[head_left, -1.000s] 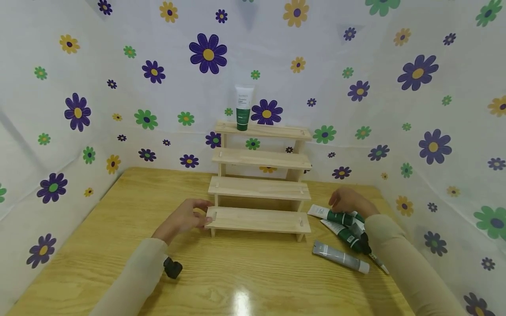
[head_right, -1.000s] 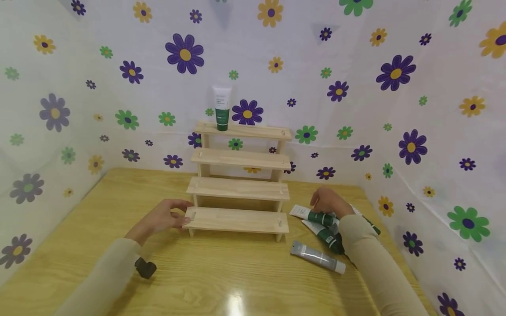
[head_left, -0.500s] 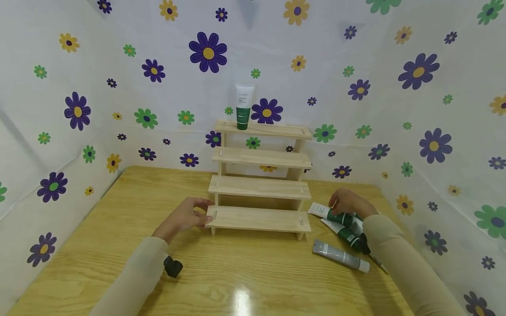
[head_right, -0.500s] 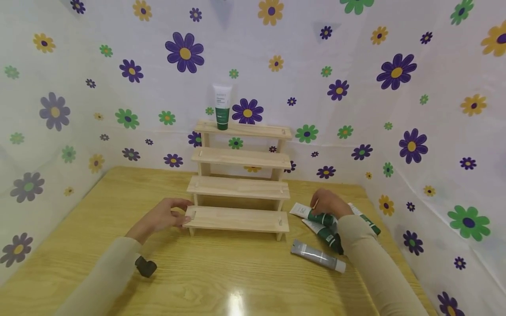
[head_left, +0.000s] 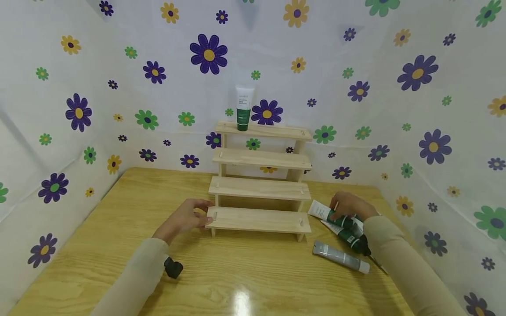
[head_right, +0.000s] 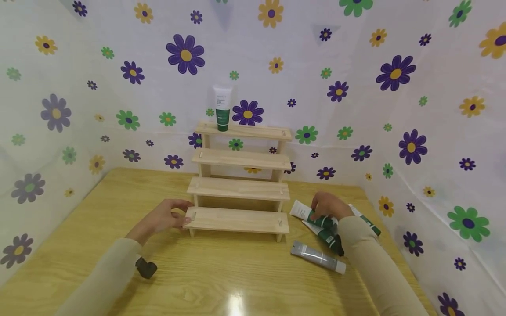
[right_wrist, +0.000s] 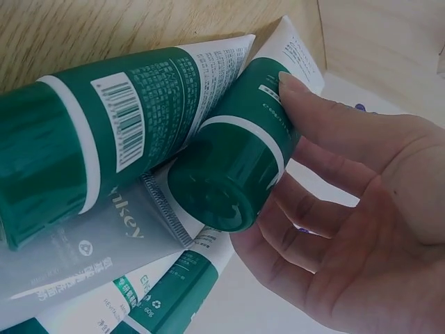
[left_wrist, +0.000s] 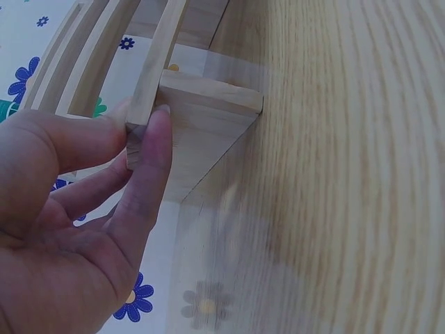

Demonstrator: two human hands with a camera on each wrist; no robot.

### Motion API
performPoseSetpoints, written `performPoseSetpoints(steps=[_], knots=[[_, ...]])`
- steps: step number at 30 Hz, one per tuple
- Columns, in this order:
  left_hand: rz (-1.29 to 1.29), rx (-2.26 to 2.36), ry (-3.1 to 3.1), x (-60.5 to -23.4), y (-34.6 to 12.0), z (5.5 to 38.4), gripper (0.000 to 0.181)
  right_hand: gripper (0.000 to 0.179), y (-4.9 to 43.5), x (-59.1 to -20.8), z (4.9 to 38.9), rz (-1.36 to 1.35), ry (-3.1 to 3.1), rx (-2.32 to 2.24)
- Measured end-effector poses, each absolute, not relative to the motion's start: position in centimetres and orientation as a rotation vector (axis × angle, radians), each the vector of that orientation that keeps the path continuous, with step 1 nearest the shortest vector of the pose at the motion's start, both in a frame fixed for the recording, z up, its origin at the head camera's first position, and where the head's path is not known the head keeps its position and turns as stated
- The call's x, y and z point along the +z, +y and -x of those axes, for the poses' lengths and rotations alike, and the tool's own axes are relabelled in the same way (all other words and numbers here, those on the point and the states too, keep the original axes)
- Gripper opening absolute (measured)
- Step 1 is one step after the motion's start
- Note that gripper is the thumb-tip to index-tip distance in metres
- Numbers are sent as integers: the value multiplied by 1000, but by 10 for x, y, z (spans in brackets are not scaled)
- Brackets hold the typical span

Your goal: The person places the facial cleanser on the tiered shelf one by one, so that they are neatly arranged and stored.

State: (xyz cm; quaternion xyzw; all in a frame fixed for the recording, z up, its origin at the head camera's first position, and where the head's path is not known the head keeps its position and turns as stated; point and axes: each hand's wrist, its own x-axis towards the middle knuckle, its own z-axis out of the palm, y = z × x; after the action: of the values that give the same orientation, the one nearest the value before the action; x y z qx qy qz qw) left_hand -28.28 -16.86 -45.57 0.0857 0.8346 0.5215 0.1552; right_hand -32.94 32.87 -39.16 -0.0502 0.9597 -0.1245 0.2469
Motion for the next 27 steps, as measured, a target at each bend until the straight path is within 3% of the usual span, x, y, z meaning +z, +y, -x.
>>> performPoseSetpoints(steps=[18,27], knots=[[-268,1493,2396,-461,-169,281,51,36,331,-391,326,209,2636,-356],[-277,1513,2391,-459,-169,283,50,37,336,-371,330,252,2712,-399]])
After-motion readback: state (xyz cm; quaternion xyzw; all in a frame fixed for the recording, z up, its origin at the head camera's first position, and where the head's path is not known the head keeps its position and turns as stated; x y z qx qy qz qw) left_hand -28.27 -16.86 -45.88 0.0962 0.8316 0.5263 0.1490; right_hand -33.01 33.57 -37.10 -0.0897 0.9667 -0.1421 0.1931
